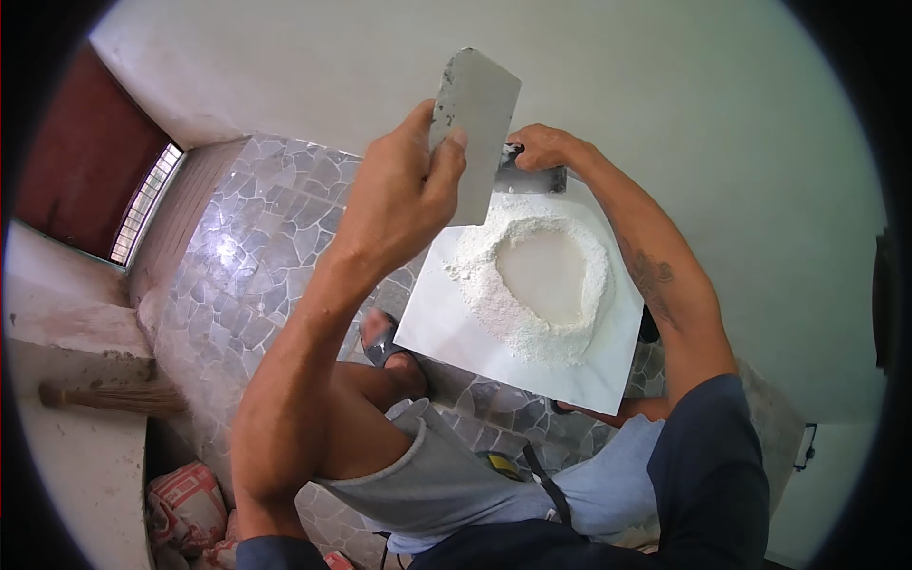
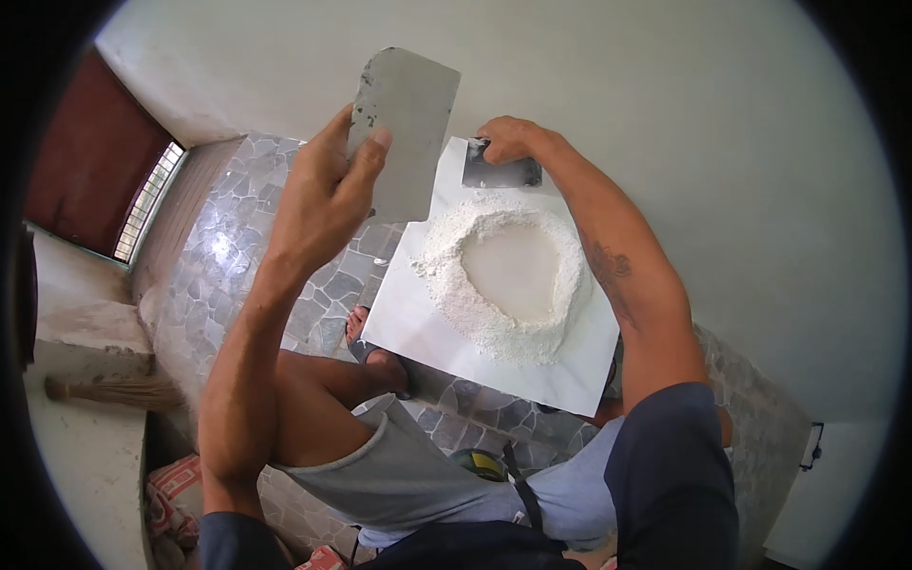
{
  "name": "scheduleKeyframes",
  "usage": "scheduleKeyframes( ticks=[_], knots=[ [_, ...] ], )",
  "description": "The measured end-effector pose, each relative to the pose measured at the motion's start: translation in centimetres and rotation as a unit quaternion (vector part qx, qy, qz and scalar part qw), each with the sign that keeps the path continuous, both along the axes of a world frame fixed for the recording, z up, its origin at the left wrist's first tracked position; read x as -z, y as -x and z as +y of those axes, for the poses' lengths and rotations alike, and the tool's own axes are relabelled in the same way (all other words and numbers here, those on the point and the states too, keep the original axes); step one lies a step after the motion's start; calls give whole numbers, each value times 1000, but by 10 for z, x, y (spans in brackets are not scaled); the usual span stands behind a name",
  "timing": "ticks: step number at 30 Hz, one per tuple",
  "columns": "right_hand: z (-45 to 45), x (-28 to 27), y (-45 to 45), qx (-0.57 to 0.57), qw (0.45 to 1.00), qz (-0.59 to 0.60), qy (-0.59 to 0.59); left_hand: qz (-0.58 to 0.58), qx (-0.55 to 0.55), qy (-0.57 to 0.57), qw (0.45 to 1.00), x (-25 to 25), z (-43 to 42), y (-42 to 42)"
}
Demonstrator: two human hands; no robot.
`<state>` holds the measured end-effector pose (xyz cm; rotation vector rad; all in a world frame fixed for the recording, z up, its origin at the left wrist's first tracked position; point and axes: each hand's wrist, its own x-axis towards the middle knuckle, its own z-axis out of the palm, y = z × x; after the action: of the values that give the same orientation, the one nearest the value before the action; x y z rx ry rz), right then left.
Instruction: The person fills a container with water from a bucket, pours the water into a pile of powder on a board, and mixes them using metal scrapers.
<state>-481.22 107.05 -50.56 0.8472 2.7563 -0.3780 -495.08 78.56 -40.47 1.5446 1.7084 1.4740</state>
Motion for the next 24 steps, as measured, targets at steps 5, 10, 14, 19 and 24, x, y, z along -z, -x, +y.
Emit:
scheduleKeyframes(
  ticks=[5,10,14,19,24],
  knots=[
    [20,51,33,-106,994,27,31,14,14,27,999,-5,-2,8],
    [-61,10,54,-156,982,17,102,7,-12,20,1000,4,1,11],
    [-82,27,60,-259,939,180,138,13,-6,4,1000,6,0,12],
    [-86,14,51,-306,943,79,105,19,-3,0,1000,4,-2,14],
    [-99,-7,35,-263,961,-9,82,8,-16,-38,999,5,-1,11]
  ],
)
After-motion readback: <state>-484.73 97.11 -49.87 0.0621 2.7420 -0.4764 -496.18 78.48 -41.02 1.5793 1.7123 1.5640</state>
